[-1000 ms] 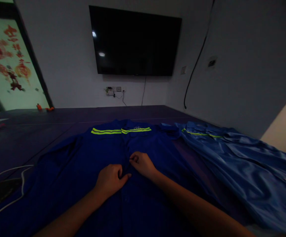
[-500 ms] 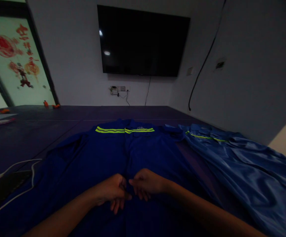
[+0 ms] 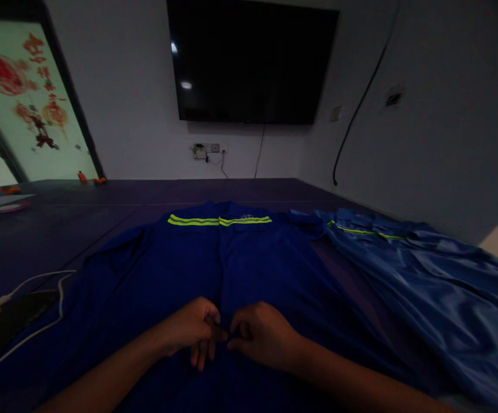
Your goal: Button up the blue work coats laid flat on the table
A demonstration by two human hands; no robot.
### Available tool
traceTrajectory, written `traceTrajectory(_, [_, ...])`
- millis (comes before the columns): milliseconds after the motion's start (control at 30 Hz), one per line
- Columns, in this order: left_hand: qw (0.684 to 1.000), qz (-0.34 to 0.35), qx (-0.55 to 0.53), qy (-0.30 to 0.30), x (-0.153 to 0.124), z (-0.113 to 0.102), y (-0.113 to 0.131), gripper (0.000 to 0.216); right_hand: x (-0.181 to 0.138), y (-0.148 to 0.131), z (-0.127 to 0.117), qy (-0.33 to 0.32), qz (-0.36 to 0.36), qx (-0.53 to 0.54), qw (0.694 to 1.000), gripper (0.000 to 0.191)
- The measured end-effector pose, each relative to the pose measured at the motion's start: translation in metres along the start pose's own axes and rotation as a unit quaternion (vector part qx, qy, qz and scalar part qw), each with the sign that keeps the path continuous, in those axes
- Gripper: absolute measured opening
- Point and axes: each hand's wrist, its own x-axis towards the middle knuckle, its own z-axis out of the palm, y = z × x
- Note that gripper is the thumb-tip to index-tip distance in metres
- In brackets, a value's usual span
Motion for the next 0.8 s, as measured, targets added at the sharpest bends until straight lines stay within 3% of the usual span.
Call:
traceTrajectory(267, [1.0,-0.001,-0.005,0.013,0.0011,-0.0001,-0.0027,0.013,0.0053,0.0005,0.0018,-0.026,0.041,0.074,0.996,0.015])
traceTrajectory(800, [0.998,0.029,-0.044,-0.027,-0.0011,-0.0086,0.0017,0.024,0.0057,-0.0028,-0.0033,-0.035,0.095,0.197,0.975,0.006])
